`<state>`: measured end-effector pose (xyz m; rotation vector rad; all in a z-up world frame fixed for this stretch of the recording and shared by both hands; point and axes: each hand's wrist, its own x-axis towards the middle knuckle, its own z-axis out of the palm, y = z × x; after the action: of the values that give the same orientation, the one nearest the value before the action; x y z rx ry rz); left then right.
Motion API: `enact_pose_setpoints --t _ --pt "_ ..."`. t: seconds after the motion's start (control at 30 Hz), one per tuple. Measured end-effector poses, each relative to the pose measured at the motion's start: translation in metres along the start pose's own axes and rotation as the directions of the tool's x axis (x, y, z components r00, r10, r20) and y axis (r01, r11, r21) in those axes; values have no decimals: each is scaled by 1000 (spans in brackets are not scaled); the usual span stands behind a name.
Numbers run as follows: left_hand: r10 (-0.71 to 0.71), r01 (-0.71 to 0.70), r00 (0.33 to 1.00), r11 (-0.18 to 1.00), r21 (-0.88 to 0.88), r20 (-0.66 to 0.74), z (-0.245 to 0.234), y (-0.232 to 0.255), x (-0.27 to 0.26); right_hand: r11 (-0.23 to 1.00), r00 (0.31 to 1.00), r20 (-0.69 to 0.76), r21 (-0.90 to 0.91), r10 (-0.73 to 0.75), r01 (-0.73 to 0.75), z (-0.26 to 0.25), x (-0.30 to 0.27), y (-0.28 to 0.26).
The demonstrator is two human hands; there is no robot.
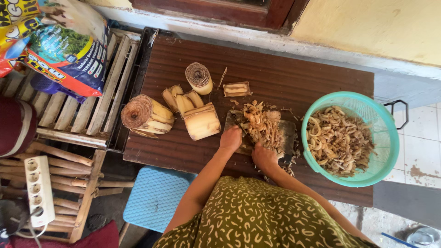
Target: The person uses a knife to shred cylindrical bamboo pieces on a wooden table. Shredded bamboo is collected in a green colander. The person repeatedly cuts the bamboo and transfers the shreds into the colander.
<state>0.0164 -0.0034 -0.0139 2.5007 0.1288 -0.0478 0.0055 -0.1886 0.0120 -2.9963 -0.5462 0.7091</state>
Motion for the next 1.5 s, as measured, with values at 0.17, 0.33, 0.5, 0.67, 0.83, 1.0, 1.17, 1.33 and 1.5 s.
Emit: enact_pose_setpoints --t 0.17,0.33,0.5,0.67,0.83,1.0,1.17,1.33,1.5 --pt "-28 27 999 1000 13 30 1 0 -2 996 998 25 -74 -56 57 24 -1 14" --pt "-19 18 1000 1000 -22 -25 8 -6 1 1000 996 90 5 -23 23 2 -32 29" --pt "-56 56 998 997 -60 -4 13 -7 -1 997 996 46 -1 -72 73 -18 -42 23" --pt "-51 49 998 998 -49 -43 7 -2 2 998 997 54 40 -48 46 -9 -23 15" --pt "-46 41 995 998 -54 -87 9 -1 -3 999 998 69 37 5 -8 10 -14 11" --pt "-111 109 994 993 -53 -22 10 -4 1 996 994 80 -40 -80 83 16 -14 16" --pt "-84 84 996 995 -58 -1 5 -1 4 999 996 80 35 -34 32 7 -34 30" --pt "-40 30 994 995 -95 -105 5 -1 -1 992 996 66 114 -58 50 -16 -62 42" --pt "-34 21 990 995 -99 -136 7 -2 -2 994 991 106 86 -81 72 -29 -62 35"
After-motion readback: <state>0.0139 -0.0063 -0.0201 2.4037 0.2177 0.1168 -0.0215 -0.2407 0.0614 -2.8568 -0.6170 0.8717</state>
